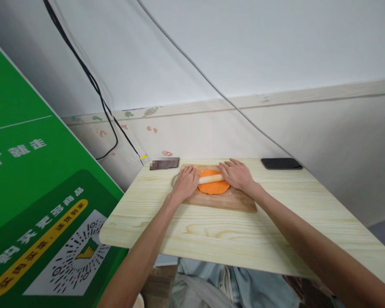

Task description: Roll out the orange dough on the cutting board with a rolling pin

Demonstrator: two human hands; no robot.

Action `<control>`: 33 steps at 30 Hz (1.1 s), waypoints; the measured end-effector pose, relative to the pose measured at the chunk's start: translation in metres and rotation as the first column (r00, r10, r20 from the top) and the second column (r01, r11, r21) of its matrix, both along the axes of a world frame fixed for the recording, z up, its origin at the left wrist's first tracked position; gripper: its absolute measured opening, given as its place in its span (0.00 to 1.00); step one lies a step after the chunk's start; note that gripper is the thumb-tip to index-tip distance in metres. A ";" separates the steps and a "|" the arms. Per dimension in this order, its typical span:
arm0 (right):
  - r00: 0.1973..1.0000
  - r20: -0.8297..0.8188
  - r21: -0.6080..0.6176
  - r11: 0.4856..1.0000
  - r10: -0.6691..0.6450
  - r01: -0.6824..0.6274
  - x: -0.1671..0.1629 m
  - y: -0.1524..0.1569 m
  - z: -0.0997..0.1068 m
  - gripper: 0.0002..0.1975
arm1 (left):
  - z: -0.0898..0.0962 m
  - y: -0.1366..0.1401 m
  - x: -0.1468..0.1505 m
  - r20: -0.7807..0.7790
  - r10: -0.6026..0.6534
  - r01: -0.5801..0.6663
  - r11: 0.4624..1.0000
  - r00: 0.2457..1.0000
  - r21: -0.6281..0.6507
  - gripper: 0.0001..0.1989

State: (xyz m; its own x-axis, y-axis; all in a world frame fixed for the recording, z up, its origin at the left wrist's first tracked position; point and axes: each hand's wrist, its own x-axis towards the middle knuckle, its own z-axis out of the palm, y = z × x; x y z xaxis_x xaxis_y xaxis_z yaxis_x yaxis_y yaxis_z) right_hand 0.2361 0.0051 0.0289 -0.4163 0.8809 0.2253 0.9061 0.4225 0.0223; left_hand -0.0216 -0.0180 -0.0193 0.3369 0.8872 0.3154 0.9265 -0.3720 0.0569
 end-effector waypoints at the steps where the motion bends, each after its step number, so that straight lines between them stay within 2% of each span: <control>1: 1.000 0.003 -0.006 1.000 0.012 -0.012 0.000 0.003 0.000 0.27 | 0.001 0.002 0.000 -0.007 -0.015 0.015 1.000 1.000 -0.003 0.20; 5: 1.000 0.024 0.012 1.000 0.019 -0.019 0.003 -0.003 -0.003 0.26 | 0.003 0.007 0.001 0.065 -0.011 0.013 0.999 0.998 -0.032 0.23; 12: 0.993 0.010 0.129 0.985 -0.119 0.117 0.004 -0.054 -0.018 0.31 | 0.005 0.001 0.009 0.245 0.025 -0.006 0.997 0.969 -0.077 0.25; 15: 0.988 -0.022 0.173 0.973 -0.154 0.156 0.003 -0.063 -0.024 0.33 | 0.008 -0.001 0.009 0.277 0.008 0.011 0.998 0.961 -0.066 0.24; 18: 0.990 -0.046 0.164 0.976 -0.136 0.142 0.003 -0.055 -0.023 0.30 | 0.010 0.001 0.009 0.293 0.002 0.018 0.998 0.956 -0.065 0.23; 24: 0.996 -0.074 0.097 0.994 -0.049 0.057 0.001 -0.014 -0.012 0.27 | 0.011 0.000 0.009 0.257 0.029 -0.007 0.996 0.966 -0.084 0.22; 29: 0.994 -0.061 0.090 0.992 0.094 -0.088 0.001 0.012 -0.011 0.28 | 0.014 -0.008 0.009 0.221 0.044 -0.033 0.998 0.974 -0.053 0.22; 33: 0.985 -0.058 0.076 0.984 0.164 -0.159 0.003 0.023 -0.009 0.28 | 0.021 0.001 0.006 0.219 0.041 -0.023 0.996 0.975 -0.086 0.21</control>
State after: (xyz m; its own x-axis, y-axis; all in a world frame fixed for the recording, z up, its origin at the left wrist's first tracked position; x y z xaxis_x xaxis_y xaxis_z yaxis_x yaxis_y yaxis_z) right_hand 0.2391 0.0276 0.0198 -0.5347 0.7840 0.3154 0.8266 0.5628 0.0023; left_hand -0.0153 -0.0174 0.0018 0.2384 0.9223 0.3043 0.8990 -0.3281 0.2902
